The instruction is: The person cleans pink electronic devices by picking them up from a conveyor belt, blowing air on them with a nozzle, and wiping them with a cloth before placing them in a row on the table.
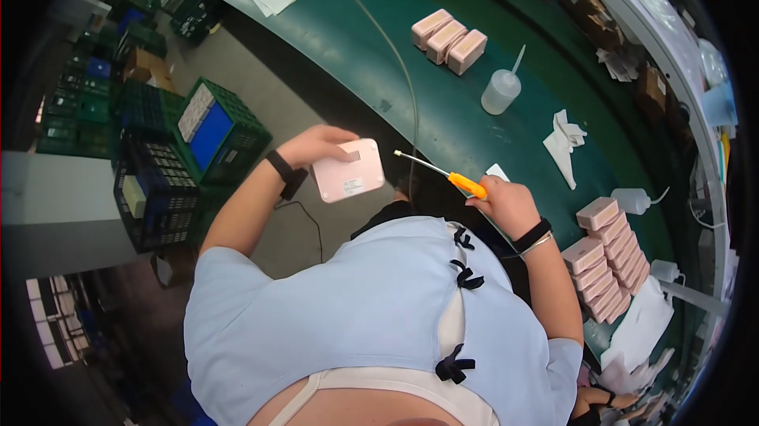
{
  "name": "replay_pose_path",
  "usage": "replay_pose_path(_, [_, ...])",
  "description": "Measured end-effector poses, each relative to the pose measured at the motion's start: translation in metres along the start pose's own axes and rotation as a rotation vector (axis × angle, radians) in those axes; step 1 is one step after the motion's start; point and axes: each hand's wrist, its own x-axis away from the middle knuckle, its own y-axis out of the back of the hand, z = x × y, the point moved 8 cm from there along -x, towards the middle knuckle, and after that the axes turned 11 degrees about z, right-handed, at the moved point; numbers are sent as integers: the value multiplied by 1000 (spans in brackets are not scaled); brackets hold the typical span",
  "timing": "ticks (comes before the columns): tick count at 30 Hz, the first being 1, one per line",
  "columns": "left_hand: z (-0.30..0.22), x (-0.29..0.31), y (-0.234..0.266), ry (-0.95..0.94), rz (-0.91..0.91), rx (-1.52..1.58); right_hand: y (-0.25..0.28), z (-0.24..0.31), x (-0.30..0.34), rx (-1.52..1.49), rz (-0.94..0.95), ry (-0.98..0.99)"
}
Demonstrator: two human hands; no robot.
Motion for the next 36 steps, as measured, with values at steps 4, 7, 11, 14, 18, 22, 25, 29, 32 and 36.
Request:
replay_pose_path(4, [23,16,-32,-195,-208,334,-4,8,-5,-49,75,98])
replay_pose_path(7, [38,16,-41,-390,-395,666,0,19,-3,-117,33,106])
replay_pose_path(11, [63,26,-16,-659,-640,1128,-5,22,-10,-94,52,73])
replay_pose_path(14, [63,35,4,-705,-895,878,-7,27,-12,-104,58,72])
replay_pose_path(18, [25,40,11,-638,-1131,208,-7,20,-7,-159,17,25])
replay_pose_path(22, [15,10,11,-616,-845,633,-7,3,11,-176,8,-108])
replay_pose_path(25, [22,-21,-2,-467,-524,1078,-18,8,35,-291,47,-47])
replay_pose_path(29, [-8,-49,-26,-465,-118,1317,-21,-16,74,-494,-218,-120])
replay_pose_path(32, [-37,-64,-48,-421,77,1308,-42,-37,108,-606,-495,-230])
replay_pose_path(36, [-74,-72,-75,-481,584,1318,-80,-52,150,-634,-697,-473])
